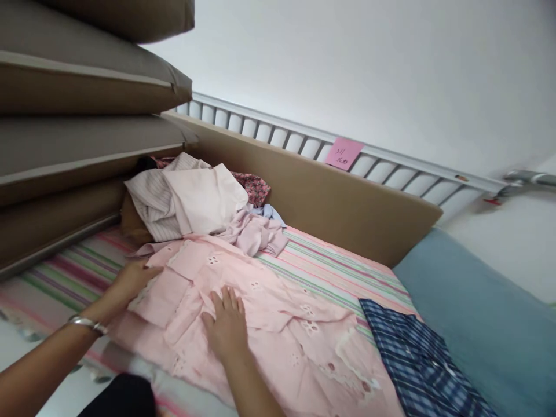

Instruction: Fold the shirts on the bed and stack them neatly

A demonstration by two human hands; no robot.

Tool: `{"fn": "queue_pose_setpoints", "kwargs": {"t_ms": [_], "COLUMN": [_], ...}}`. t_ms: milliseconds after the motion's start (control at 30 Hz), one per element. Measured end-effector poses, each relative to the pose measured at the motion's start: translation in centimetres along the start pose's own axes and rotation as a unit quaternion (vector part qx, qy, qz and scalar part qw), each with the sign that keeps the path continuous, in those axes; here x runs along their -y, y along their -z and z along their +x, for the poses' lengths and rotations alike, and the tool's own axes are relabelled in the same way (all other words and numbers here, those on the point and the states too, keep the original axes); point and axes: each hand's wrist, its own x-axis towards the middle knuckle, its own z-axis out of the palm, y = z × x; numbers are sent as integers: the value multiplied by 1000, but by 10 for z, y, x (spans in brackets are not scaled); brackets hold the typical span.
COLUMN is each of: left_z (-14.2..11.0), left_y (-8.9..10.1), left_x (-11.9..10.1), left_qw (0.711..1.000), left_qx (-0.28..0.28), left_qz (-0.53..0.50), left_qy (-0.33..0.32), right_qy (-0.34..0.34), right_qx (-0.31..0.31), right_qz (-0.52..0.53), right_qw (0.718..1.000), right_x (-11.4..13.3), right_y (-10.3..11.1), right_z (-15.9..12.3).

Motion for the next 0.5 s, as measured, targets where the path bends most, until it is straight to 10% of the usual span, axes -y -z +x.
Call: {"fn": "queue_pose_setpoints", "kwargs": {"t_ms": [267, 367, 500], "left_z": [-37, -65, -117], "left_y": [24, 11, -50], "left_x": [-76, -123, -177], "left_qw": [983, 982, 965], "left_qx": [-73, -41, 131], "left_qz": [155, 142, 15], "left_qy": [-71, -120, -228], "right_qy": [-24, -78, -124], "right_qx": [4, -22, -42], "right_qz": [175, 390, 566], "right_qw": [984, 917, 814], "right_x": [-4, -10, -38], "right_y": [13, 22, 36], "right_z": [17, 26, 14]}}
